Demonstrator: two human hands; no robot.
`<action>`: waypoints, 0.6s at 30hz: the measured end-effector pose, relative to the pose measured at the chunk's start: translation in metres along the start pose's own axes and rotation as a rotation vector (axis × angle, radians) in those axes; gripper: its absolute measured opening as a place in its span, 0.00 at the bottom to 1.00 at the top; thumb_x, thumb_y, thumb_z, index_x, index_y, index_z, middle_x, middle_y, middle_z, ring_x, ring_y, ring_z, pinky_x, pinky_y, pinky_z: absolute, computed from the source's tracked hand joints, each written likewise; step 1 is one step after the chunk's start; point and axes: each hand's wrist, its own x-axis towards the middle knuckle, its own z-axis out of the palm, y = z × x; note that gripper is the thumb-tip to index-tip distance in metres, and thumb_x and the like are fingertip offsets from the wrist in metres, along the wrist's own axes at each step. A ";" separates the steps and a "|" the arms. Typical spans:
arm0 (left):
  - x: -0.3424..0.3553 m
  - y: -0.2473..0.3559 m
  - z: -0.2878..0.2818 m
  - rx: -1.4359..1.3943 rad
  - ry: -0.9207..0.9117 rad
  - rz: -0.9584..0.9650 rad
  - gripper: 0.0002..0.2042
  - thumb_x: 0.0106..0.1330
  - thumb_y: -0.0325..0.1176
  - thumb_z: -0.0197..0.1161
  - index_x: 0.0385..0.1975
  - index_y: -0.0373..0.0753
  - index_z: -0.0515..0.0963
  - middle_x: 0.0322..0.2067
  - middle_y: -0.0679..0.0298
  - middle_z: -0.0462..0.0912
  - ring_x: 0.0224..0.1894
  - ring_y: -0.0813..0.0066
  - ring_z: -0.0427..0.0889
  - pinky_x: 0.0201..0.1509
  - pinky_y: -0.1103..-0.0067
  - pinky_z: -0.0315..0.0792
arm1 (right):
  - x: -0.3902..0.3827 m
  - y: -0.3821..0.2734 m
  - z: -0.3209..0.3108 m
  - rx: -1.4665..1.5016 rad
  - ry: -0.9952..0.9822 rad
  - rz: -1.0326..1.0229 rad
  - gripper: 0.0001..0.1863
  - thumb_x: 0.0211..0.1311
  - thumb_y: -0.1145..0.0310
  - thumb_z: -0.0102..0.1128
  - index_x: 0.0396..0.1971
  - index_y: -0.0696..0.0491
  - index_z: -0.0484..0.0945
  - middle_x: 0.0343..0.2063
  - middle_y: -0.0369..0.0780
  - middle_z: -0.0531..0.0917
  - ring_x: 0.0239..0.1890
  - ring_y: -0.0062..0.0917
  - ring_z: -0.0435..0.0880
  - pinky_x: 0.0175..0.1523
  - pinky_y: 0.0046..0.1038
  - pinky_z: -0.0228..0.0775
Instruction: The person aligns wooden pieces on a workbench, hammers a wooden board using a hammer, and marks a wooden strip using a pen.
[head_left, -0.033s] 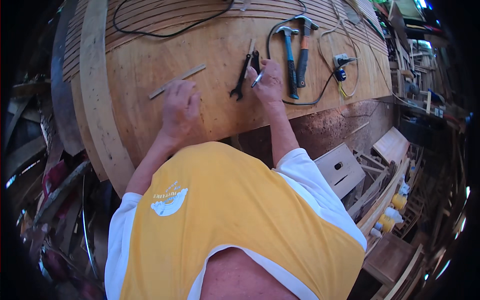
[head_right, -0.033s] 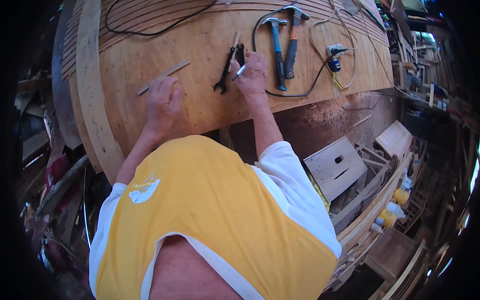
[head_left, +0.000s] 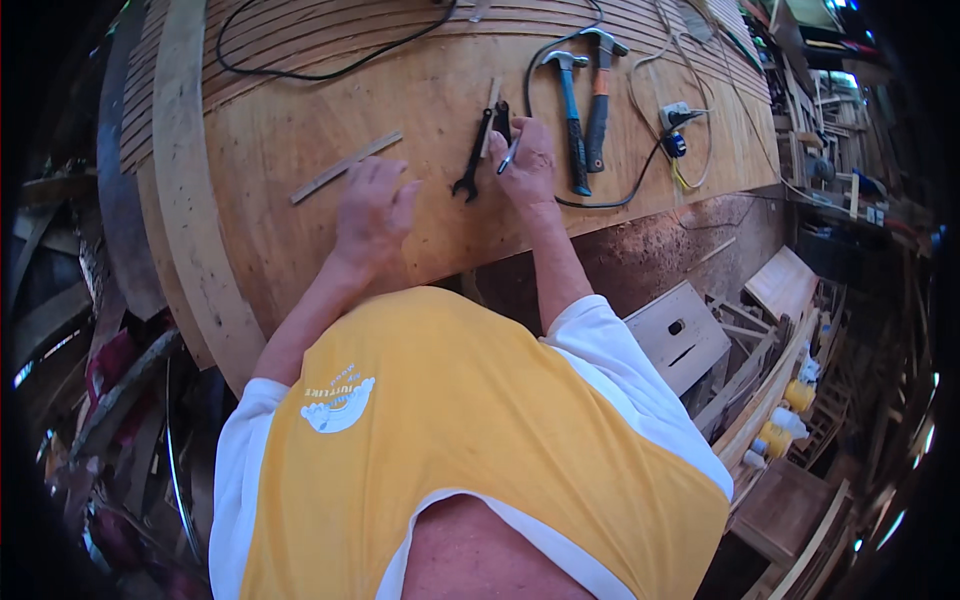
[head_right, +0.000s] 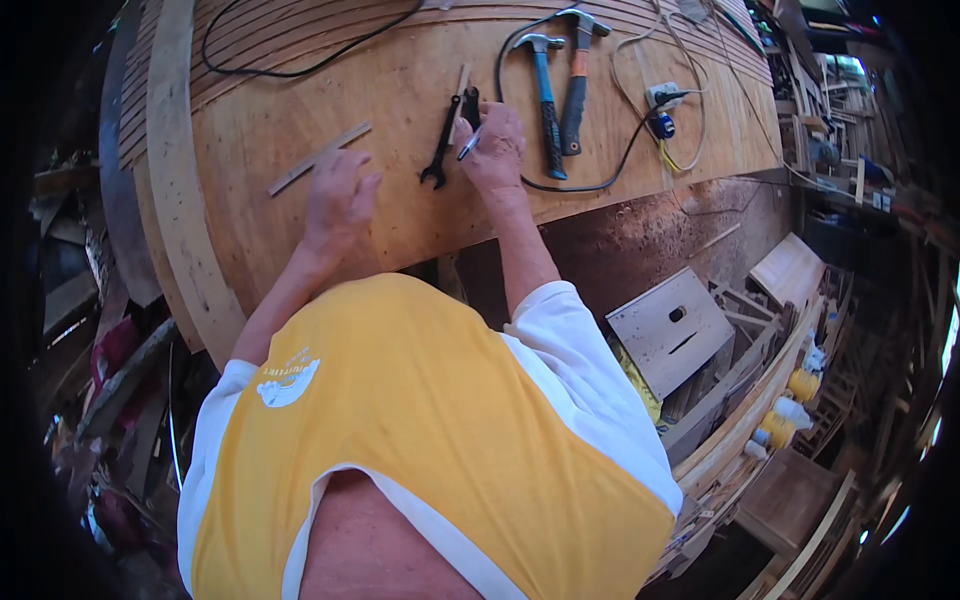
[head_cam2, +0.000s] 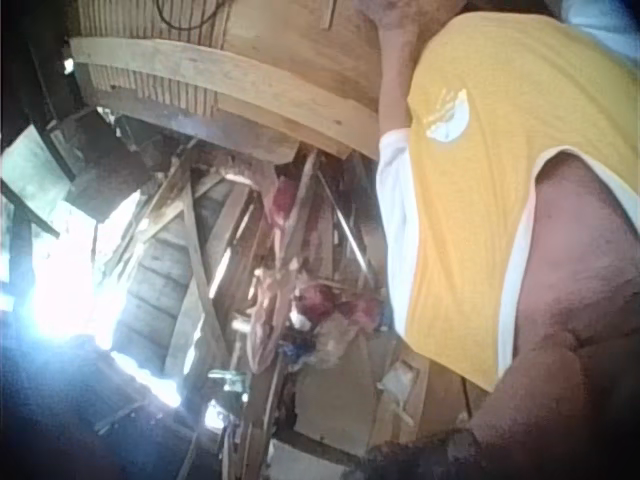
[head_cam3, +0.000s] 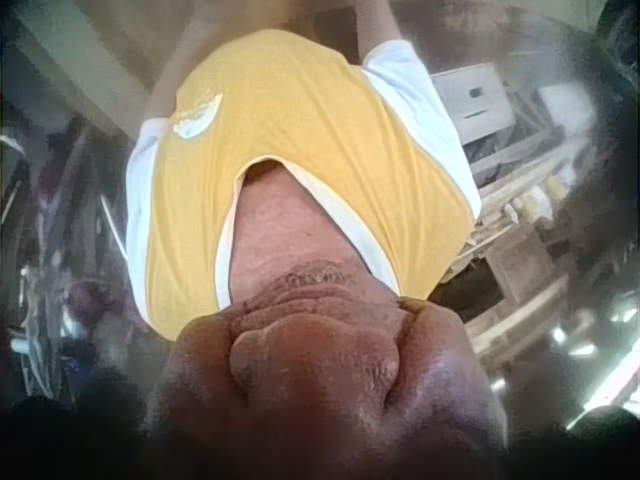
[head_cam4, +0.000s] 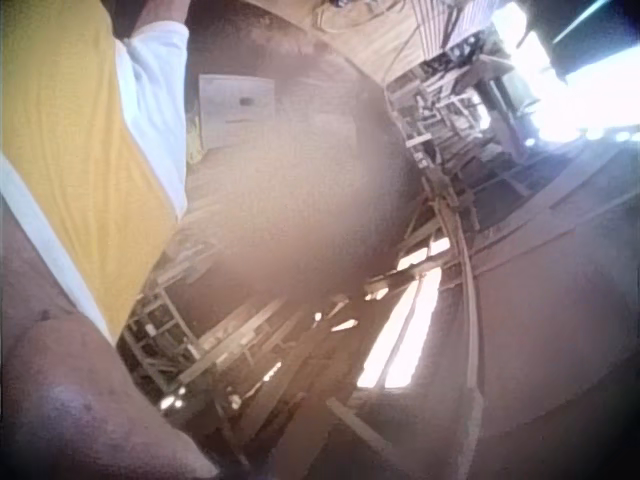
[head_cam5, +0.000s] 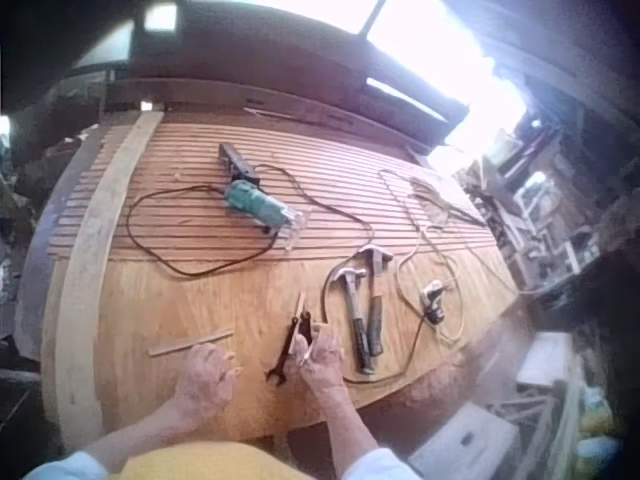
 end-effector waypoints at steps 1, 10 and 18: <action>0.012 0.006 0.020 -0.026 -0.073 0.010 0.14 0.63 0.35 0.72 0.43 0.36 0.80 0.43 0.52 0.81 0.48 0.50 0.78 0.53 0.62 0.73 | 0.000 -0.005 0.001 0.081 0.022 0.016 0.20 0.62 0.62 0.70 0.47 0.59 0.76 0.40 0.49 0.80 0.44 0.45 0.80 0.51 0.45 0.72; 0.086 0.058 0.144 0.308 -0.219 -0.043 0.32 0.57 0.38 0.75 0.60 0.35 0.69 0.46 0.50 0.74 0.49 0.52 0.76 0.52 0.60 0.74 | -0.021 0.037 -0.061 0.240 0.134 0.170 0.13 0.64 0.74 0.66 0.45 0.59 0.75 0.35 0.45 0.77 0.35 0.35 0.80 0.43 0.36 0.75; 0.094 0.062 0.161 0.270 -0.306 -0.050 0.21 0.58 0.25 0.63 0.53 0.34 0.72 0.42 0.48 0.75 0.45 0.47 0.77 0.49 0.59 0.74 | -0.026 0.070 -0.090 0.351 0.082 0.224 0.12 0.67 0.73 0.65 0.46 0.58 0.75 0.33 0.43 0.77 0.33 0.32 0.80 0.40 0.32 0.74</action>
